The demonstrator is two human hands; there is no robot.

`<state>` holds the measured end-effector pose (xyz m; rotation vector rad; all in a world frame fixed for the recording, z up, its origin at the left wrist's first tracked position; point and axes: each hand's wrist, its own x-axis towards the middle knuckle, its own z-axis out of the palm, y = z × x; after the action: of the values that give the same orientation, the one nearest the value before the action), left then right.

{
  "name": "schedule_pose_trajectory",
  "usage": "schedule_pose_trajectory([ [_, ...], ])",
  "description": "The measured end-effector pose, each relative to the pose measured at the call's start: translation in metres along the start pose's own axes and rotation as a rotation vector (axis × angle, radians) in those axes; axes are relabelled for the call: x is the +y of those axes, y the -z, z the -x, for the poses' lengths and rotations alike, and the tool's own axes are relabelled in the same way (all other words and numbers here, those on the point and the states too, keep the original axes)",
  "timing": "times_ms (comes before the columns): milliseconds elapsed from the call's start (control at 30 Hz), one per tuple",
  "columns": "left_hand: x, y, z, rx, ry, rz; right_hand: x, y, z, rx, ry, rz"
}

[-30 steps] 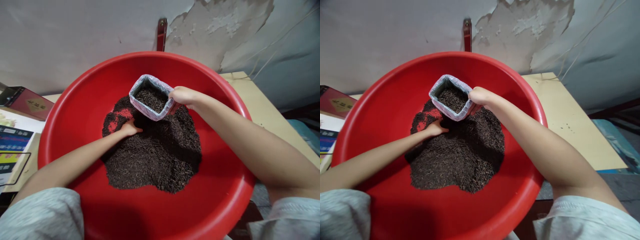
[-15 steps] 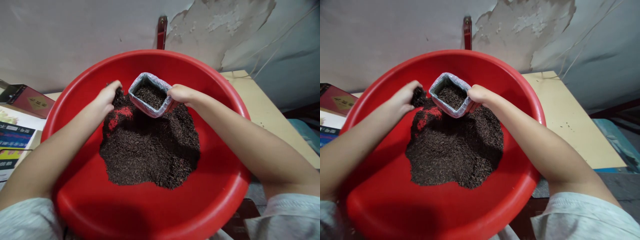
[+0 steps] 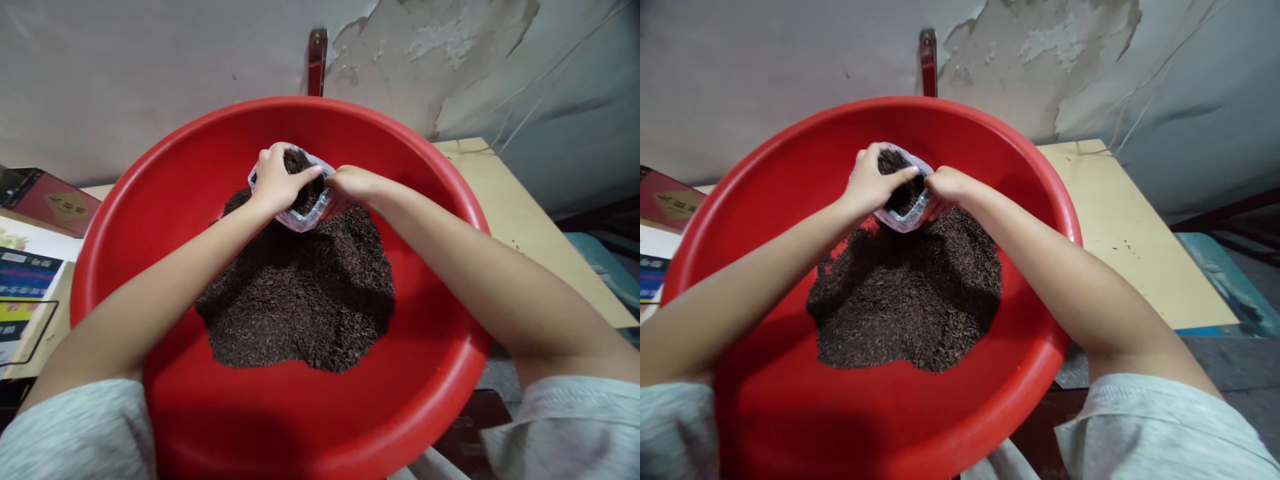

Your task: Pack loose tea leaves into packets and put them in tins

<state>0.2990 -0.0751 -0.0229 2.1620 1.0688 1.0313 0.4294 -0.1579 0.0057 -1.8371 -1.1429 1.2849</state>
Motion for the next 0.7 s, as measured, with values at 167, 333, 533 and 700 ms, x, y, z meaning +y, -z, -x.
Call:
schedule_pose_trajectory([
  [167, 0.008, 0.013, 0.006, -0.036, -0.037, 0.016, -0.001, -0.001, 0.001, 0.03, -0.039, -0.054],
  [333, -0.031, 0.04, 0.013, 0.199, 0.054, -0.134, 0.001, -0.001, 0.0, 0.063, -0.022, -0.027],
  [533, -0.106, 0.044, 0.06, -0.486, 0.656, -0.516, 0.0, -0.001, 0.0, 0.056, -0.009, 0.053],
  [700, -0.09, 0.012, 0.105, -0.656, 0.68, -0.529, -0.001, 0.0, -0.001, 0.031, -0.005, 0.078],
])
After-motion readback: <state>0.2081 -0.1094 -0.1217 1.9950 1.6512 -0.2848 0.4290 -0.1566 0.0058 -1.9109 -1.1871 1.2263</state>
